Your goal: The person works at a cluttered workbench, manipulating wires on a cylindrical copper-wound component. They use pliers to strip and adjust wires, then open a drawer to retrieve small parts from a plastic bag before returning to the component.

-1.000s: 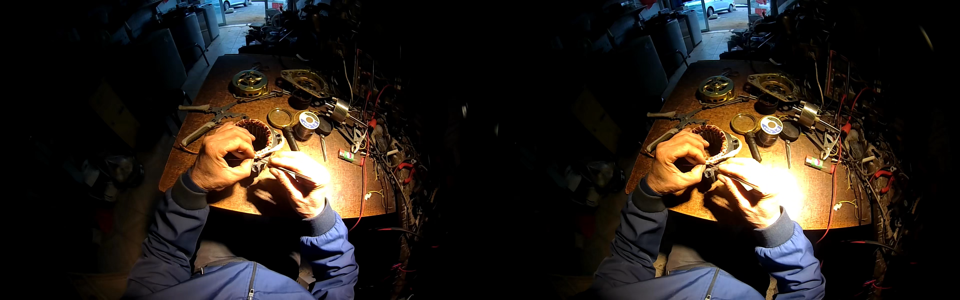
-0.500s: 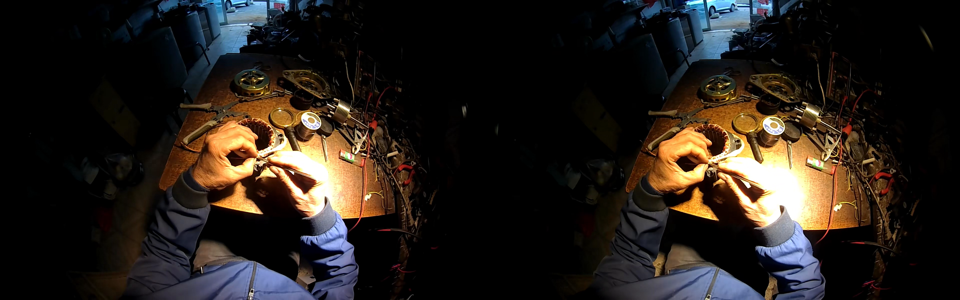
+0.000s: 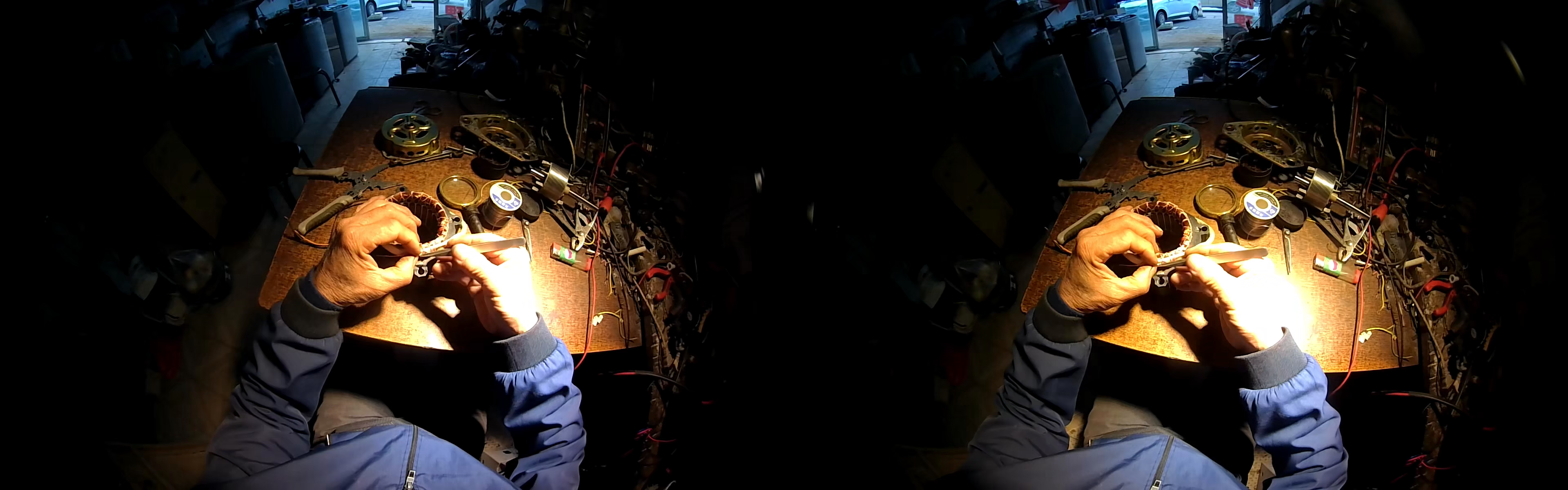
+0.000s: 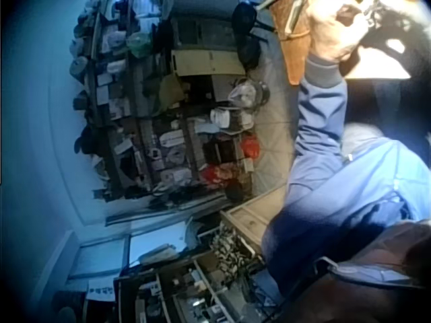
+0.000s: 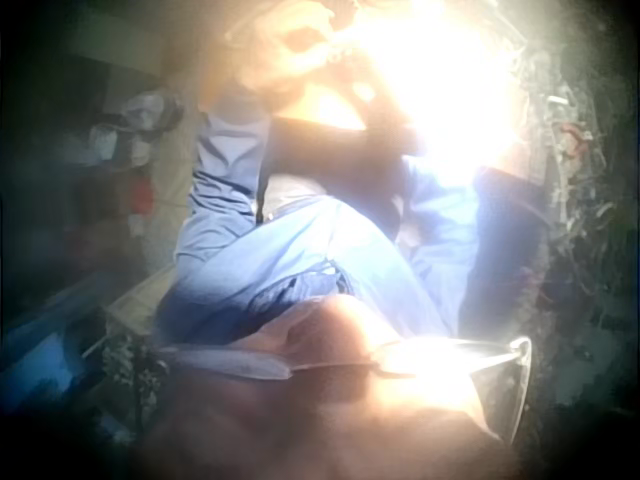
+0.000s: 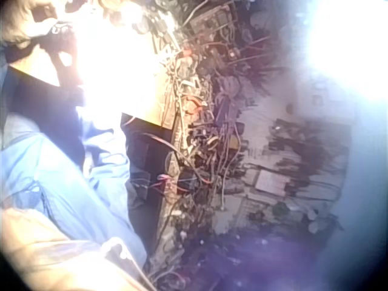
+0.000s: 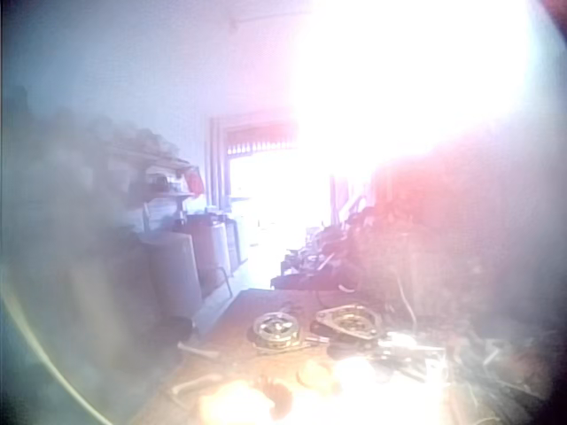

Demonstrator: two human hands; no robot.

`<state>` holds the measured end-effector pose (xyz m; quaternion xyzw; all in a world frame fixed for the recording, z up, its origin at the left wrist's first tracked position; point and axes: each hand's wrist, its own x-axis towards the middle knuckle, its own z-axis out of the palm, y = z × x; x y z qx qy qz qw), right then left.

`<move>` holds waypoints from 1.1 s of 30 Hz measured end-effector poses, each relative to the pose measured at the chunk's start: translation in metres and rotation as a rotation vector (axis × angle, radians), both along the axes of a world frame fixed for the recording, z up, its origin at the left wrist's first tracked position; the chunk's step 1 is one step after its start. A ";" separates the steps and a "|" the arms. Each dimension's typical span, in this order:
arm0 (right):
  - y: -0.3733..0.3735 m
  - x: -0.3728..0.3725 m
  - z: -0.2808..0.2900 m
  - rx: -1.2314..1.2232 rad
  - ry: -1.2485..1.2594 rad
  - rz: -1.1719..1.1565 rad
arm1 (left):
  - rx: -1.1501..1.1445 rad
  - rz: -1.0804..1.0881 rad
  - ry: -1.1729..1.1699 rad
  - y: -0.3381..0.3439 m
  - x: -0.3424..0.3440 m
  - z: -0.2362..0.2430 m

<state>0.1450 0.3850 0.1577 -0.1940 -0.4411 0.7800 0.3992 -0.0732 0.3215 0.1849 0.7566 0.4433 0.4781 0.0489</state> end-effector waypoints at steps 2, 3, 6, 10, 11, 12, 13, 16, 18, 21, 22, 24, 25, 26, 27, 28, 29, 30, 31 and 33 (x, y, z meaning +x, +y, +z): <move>0.000 0.000 0.003 -0.049 0.007 0.016 | 0.011 -0.006 0.007 0.000 0.000 0.001; -0.001 0.000 0.003 -0.052 0.011 0.015 | 0.017 -0.009 0.011 0.001 0.000 0.001; -0.001 -0.002 0.005 -0.042 -0.003 0.009 | 0.017 -0.009 0.011 0.000 0.000 0.002; 0.000 -0.002 -0.002 0.007 0.017 0.004 | -0.004 -0.016 -0.021 0.001 -0.001 -0.001; 0.000 -0.002 -0.001 0.005 0.017 0.007 | -0.004 -0.018 -0.023 0.001 -0.001 -0.001; -0.001 -0.002 -0.001 0.003 0.018 0.009 | -0.005 -0.020 -0.025 0.001 -0.001 -0.001; -0.001 -0.002 0.000 0.000 0.018 0.012 | -0.004 -0.018 -0.023 0.001 -0.001 -0.001; -0.003 -0.003 0.004 -0.026 0.030 0.017 | 0.004 -0.015 -0.014 0.001 -0.002 -0.001; -0.001 -0.003 0.000 -0.005 0.026 0.003 | 0.013 -0.018 -0.008 0.002 -0.002 -0.002; -0.001 -0.004 -0.003 0.045 0.014 -0.006 | 0.018 -0.020 -0.011 0.002 -0.001 -0.001; -0.002 -0.004 -0.004 0.064 0.008 -0.008 | 0.018 -0.022 -0.012 0.002 -0.002 -0.001; -0.003 -0.005 -0.002 0.064 -0.007 -0.004 | 0.018 -0.027 -0.015 0.001 -0.002 -0.002; -0.003 -0.005 -0.001 0.064 -0.015 -0.002 | 0.018 -0.027 -0.014 0.001 -0.002 -0.002; -0.005 -0.006 0.001 0.020 -0.002 0.010 | 0.017 -0.029 -0.013 0.001 -0.002 -0.002; -0.006 -0.006 0.004 -0.024 0.011 0.021 | 0.017 -0.031 -0.013 0.001 -0.002 -0.002; -0.008 -0.006 0.005 -0.069 0.024 0.033 | 0.013 -0.022 -0.010 0.001 -0.002 -0.001; -0.009 -0.006 0.006 -0.064 0.009 0.033 | 0.009 -0.012 -0.006 0.001 -0.002 0.000; -0.009 -0.007 0.007 -0.059 -0.007 0.033 | 0.005 -0.002 -0.002 0.001 -0.002 0.001; -0.010 -0.007 0.007 -0.054 -0.022 0.034 | 0.009 0.008 0.009 0.001 -0.002 0.002; -0.010 -0.007 0.004 0.034 -0.053 0.015 | 0.020 0.030 0.030 -0.001 -0.002 0.005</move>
